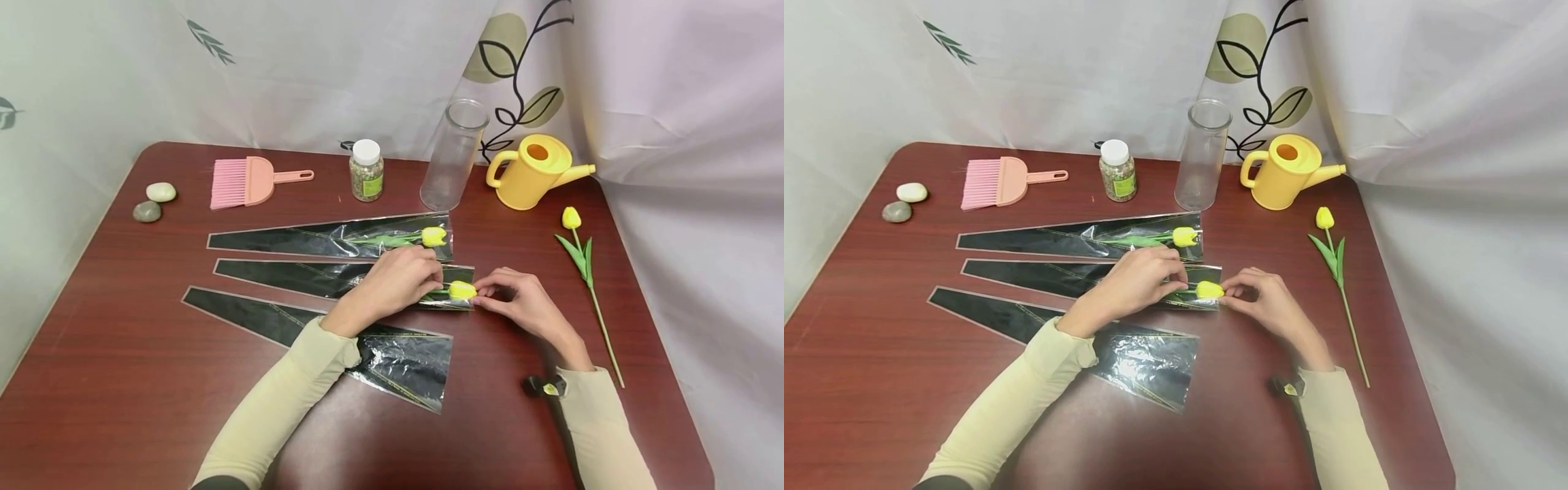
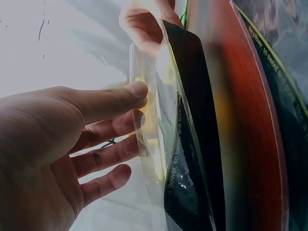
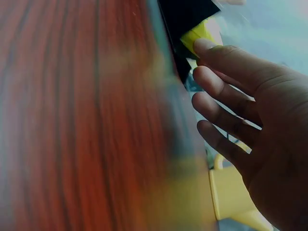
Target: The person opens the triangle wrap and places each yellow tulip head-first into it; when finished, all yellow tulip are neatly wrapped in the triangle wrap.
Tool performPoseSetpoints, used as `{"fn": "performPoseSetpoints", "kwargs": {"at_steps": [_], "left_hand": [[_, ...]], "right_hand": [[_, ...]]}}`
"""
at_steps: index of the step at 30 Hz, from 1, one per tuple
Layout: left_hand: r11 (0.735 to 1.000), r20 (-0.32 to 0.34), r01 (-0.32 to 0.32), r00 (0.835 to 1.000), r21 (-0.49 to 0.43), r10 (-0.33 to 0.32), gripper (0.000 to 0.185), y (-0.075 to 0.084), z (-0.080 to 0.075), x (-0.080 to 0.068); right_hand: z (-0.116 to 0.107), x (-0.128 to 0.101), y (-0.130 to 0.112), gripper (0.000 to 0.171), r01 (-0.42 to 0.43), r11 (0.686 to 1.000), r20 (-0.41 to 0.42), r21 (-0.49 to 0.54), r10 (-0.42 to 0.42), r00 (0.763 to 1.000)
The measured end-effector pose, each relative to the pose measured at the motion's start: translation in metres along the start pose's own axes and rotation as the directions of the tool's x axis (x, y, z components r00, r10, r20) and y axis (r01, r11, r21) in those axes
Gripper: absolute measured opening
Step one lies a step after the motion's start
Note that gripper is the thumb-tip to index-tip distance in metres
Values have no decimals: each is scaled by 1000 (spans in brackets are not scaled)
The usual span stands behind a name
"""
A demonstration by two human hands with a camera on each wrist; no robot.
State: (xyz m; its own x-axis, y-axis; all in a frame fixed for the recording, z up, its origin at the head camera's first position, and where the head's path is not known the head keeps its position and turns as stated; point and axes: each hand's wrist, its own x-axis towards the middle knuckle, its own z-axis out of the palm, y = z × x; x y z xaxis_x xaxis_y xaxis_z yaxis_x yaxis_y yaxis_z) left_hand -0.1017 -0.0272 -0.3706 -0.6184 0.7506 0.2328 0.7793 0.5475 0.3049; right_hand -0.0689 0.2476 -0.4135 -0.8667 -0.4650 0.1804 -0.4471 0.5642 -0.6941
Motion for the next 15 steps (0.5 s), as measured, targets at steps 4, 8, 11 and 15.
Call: {"fn": "performPoseSetpoints", "kwargs": {"at_steps": [4,8,11,15], "left_hand": [[1000,4,12,1000,2,-12,6,1,1,0],[1000,24,18,1000,-4,-18,5,3,2,1],[1000,35,19,999,-1,-19,6,3,3,1],[1000,47,27,998,14,-28,7,2,4,1]], "right_hand": [[6,6,-3,22,10,1000,18,12,-10,1000],[9,8,-4,23,-4,1000,35,9,3,999],[10,8,-5,24,-2,1000,45,5,2,999],[11,10,-6,24,7,1000,58,-6,-7,998]]}}
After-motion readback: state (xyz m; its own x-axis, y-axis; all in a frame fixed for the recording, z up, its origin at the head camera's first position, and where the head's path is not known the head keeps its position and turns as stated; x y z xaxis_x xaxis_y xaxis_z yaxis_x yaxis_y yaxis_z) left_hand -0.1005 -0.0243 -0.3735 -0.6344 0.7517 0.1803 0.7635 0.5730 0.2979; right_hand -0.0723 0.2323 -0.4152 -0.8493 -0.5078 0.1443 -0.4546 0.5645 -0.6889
